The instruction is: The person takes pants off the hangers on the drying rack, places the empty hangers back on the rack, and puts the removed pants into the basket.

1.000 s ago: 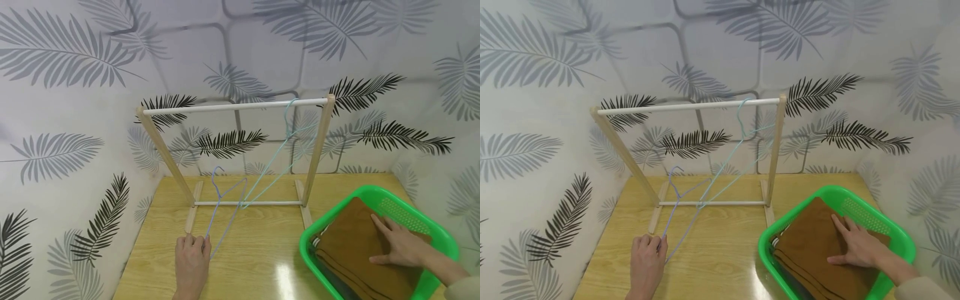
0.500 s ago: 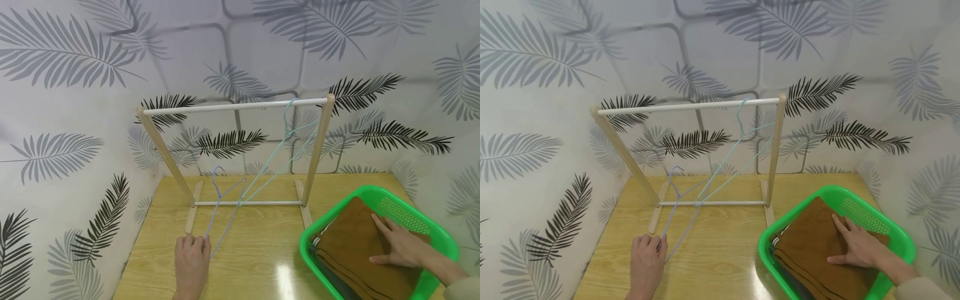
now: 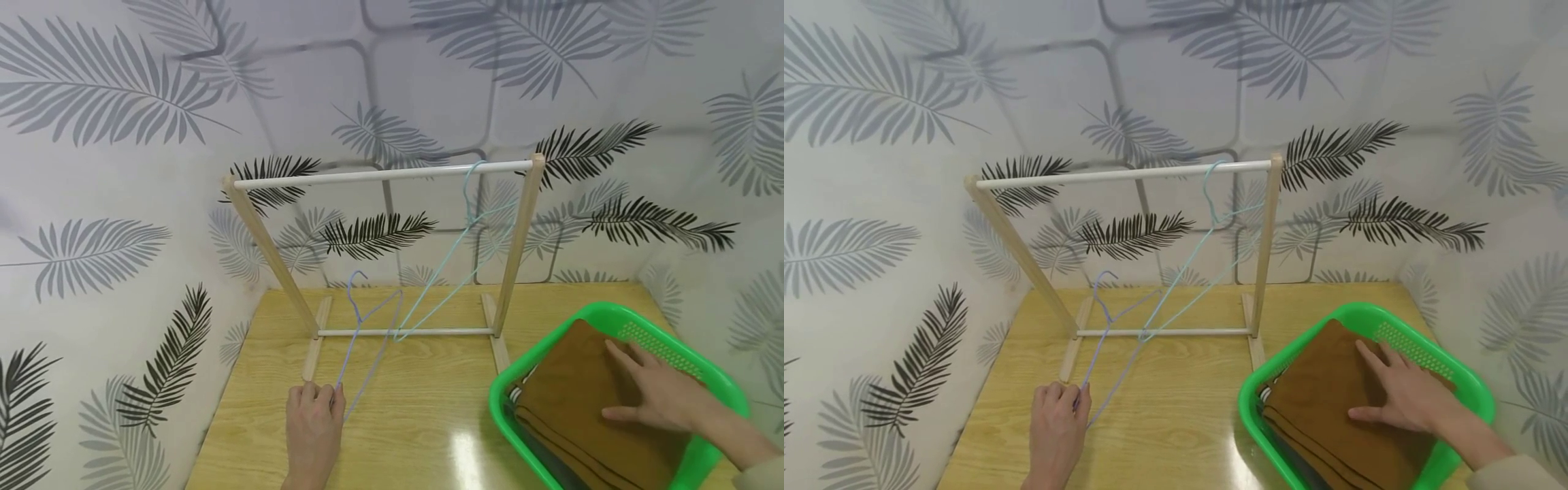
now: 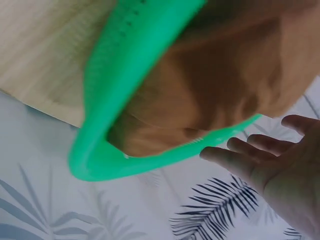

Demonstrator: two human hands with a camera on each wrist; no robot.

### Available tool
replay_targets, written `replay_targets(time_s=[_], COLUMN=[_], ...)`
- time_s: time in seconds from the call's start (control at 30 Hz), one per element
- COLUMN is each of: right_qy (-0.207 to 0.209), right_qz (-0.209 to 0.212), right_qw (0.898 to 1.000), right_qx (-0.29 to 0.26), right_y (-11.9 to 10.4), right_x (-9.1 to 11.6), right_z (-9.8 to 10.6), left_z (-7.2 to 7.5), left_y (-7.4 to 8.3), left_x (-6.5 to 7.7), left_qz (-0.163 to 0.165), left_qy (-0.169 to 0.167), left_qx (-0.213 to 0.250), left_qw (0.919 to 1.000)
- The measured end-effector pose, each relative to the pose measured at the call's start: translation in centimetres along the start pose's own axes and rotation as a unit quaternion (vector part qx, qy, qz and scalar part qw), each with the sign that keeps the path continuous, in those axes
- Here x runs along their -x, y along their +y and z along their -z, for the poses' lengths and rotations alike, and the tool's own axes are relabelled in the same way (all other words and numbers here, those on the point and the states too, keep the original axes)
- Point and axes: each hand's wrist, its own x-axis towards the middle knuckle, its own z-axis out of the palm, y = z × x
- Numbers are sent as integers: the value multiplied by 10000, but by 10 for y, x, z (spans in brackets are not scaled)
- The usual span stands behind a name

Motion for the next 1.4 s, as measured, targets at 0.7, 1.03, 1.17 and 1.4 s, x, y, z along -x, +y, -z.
replay_targets(time_s=[0.7,1.03,1.17,1.4], right_qy=[1924,2857,3028,3372], right_qz=[1,139,64,122], right_qw=[9805,9553,9501,9389], right_qx=[-409,-752,-740,-677], right_y=[-70,-93,-97,-99], right_x=[-42,-64,-75,-92], right_z=[59,60,61,63], left_z=[1,1,1,0], left_y=[-1,-1,-1,-2], left_x=[-2,-2,-2,-3], left_qz=[-4,-11,-56,-89], left_qy=[58,22,65,57], left_qx=[79,49,46,8], left_qw=[10000,10000,10000,9999])
